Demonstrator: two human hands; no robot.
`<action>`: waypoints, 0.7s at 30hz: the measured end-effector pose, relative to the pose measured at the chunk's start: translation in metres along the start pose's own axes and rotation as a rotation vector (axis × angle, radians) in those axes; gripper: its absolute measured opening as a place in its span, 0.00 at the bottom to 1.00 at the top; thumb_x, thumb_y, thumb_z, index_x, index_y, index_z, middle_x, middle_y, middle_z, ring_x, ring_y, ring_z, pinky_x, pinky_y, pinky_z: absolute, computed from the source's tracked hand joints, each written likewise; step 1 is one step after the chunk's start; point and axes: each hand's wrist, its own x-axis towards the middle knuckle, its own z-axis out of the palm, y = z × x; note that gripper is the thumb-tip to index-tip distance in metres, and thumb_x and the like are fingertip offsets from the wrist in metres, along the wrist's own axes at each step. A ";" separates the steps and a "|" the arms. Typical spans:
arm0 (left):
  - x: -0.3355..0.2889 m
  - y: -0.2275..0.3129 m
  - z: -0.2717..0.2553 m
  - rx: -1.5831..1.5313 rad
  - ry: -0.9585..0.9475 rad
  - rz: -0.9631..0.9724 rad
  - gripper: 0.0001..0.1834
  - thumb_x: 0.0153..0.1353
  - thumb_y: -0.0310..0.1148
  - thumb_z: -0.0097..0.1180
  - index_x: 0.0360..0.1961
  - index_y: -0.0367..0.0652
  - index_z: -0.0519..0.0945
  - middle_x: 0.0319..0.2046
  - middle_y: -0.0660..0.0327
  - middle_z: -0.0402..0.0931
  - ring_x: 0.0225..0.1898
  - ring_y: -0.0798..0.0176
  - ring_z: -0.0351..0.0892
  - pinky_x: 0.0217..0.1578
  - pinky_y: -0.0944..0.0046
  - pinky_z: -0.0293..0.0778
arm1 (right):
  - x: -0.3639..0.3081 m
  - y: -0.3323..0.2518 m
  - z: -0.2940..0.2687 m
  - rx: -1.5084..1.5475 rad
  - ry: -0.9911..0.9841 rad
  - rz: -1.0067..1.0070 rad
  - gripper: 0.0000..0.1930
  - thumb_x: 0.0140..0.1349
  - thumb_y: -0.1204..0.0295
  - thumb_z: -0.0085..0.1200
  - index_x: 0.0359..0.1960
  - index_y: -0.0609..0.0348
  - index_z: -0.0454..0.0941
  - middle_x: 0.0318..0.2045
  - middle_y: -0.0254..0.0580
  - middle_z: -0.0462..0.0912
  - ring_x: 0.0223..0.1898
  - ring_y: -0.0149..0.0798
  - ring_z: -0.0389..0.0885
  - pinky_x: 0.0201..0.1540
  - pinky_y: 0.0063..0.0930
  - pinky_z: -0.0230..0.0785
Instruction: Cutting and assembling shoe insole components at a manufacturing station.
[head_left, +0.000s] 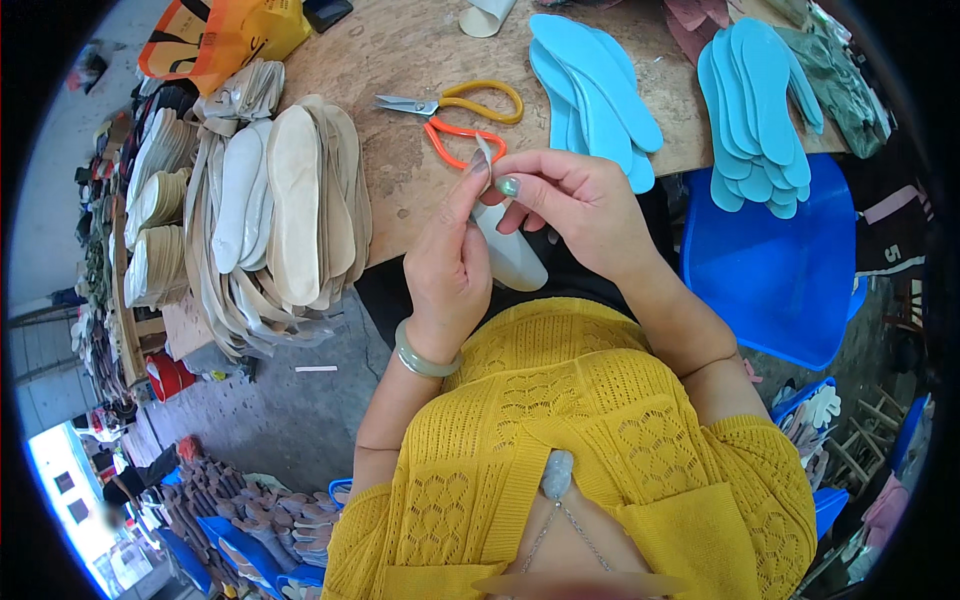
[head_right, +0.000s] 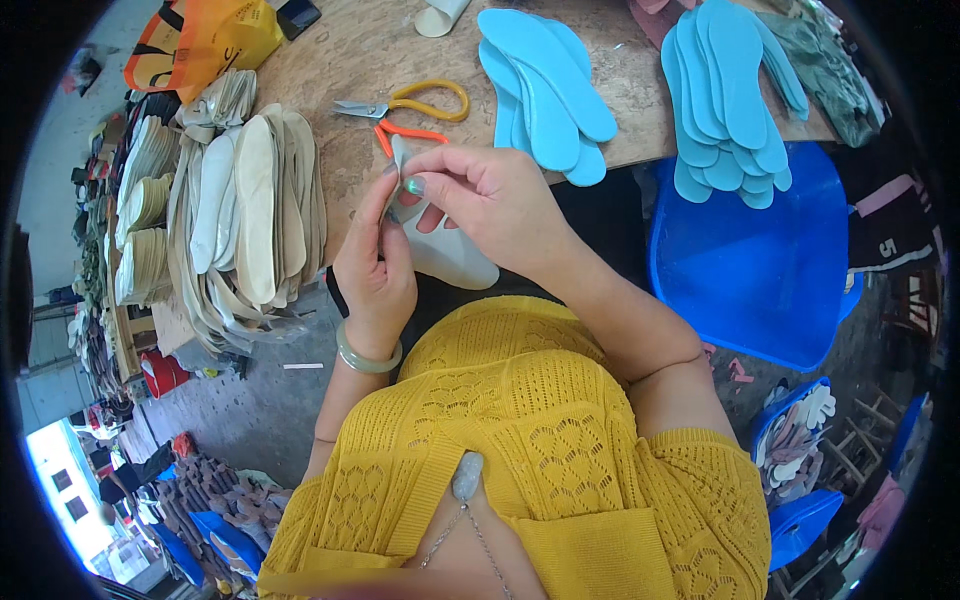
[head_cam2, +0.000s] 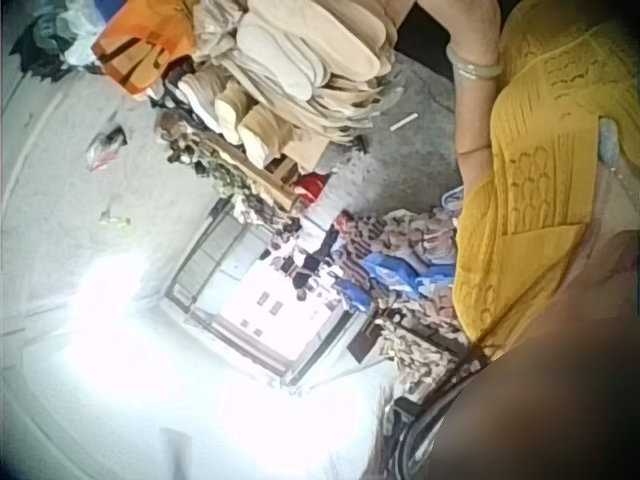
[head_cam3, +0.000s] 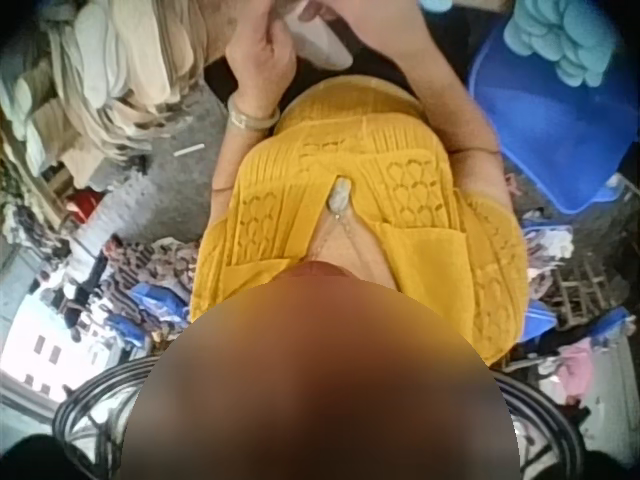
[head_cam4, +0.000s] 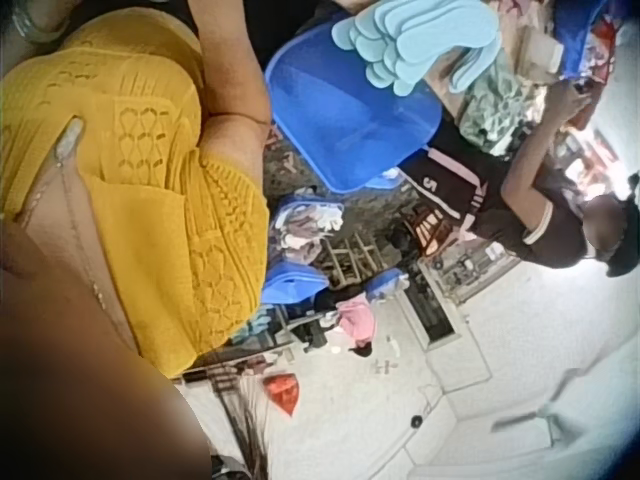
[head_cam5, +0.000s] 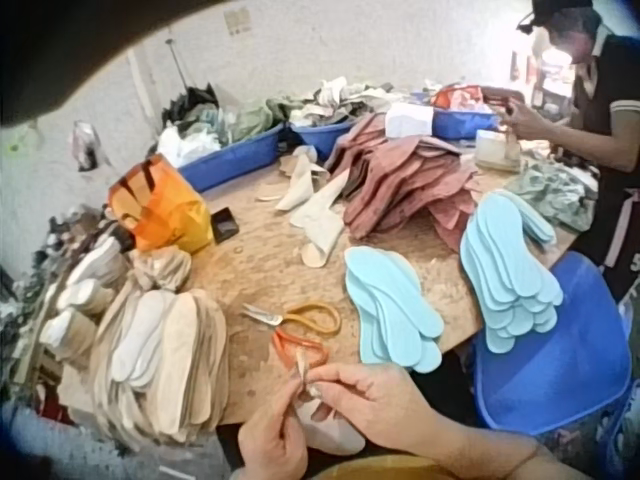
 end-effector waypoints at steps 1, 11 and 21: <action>-0.001 -0.001 0.000 -0.002 -0.001 0.000 0.25 0.59 0.12 0.40 0.57 0.35 0.72 0.50 0.52 0.77 0.48 0.62 0.78 0.49 0.67 0.72 | 0.000 -0.001 0.002 -0.025 -0.001 0.004 0.11 0.67 0.73 0.49 0.45 0.64 0.78 0.34 0.36 0.84 0.30 0.25 0.82 0.31 0.14 0.69; -0.007 -0.003 0.000 0.058 0.017 0.062 0.30 0.51 0.08 0.42 0.57 0.35 0.72 0.55 0.45 0.73 0.52 0.49 0.78 0.51 0.59 0.74 | 0.001 0.002 0.003 -0.089 -0.026 -0.001 0.09 0.66 0.75 0.49 0.42 0.66 0.79 0.29 0.35 0.82 0.28 0.25 0.80 0.32 0.16 0.72; -0.004 0.010 -0.002 -0.768 -0.009 -0.419 0.15 0.66 0.24 0.50 0.53 0.32 0.71 0.45 0.55 0.79 0.44 0.69 0.79 0.45 0.70 0.74 | 0.000 0.006 0.002 0.008 -0.051 0.056 0.08 0.65 0.76 0.50 0.40 0.67 0.79 0.26 0.34 0.80 0.27 0.23 0.78 0.31 0.16 0.72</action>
